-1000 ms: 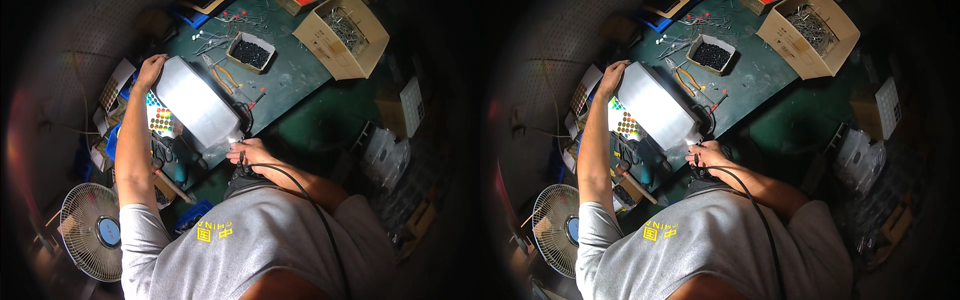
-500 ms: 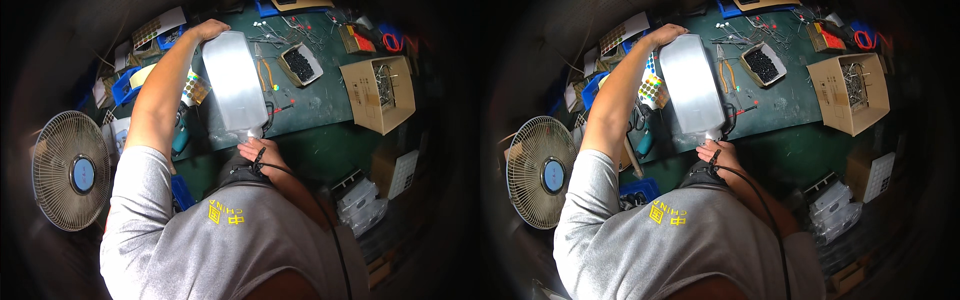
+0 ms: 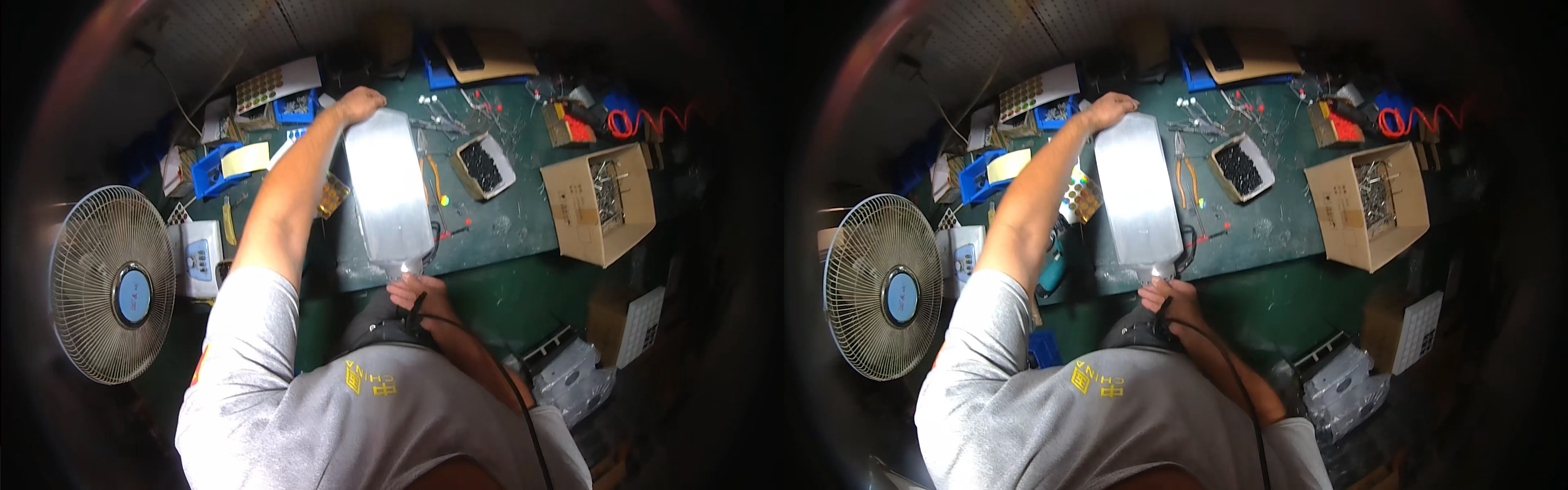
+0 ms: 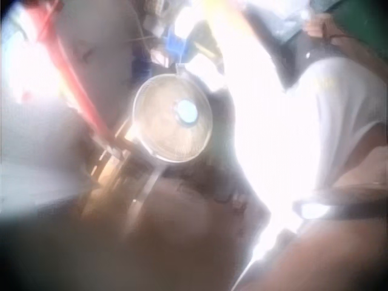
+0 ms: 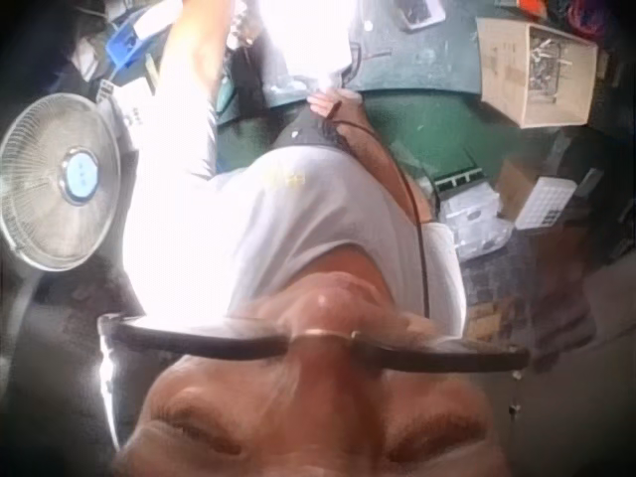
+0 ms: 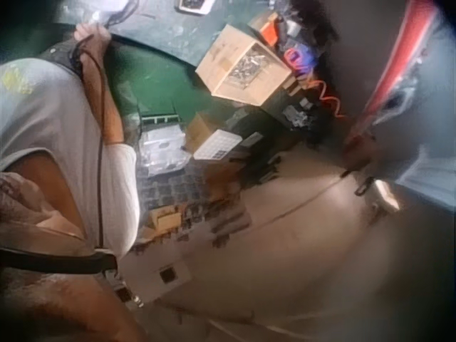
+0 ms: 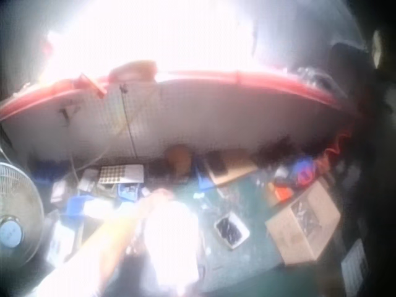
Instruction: The person assembles a small electronic device on a workbench. They use a power drill to fasten screws, connect wires, and attach a plastic cover to the unit.
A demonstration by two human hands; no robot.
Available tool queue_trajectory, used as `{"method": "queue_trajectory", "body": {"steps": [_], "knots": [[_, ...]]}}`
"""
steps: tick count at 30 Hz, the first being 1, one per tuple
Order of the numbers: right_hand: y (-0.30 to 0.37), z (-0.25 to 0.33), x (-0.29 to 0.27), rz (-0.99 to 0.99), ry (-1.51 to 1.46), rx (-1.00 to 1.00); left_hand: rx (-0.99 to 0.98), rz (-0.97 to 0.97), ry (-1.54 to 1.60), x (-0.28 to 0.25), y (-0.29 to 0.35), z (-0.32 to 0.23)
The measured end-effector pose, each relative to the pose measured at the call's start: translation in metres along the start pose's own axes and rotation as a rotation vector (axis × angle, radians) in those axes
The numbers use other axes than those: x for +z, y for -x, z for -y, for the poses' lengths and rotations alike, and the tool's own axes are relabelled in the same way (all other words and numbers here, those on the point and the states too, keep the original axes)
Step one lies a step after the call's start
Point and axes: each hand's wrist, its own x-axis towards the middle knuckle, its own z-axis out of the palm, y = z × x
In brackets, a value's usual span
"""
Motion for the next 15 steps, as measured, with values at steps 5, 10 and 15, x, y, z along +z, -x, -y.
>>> {"method": "queue_trajectory", "body": {"steps": [5,10,15], "knots": [[0.004,0.009,0.005,-0.029,0.115,0.020,0.319,-0.737,0.173,0.002,0.075,-0.013],[0.000,0.010,-0.007,0.011,0.161,0.020,0.142,-0.720,0.099,0.051,0.246,0.043],[0.005,0.024,-0.004,-0.029,0.282,0.047,-0.157,-0.539,-0.217,0.092,0.397,0.094]]}}
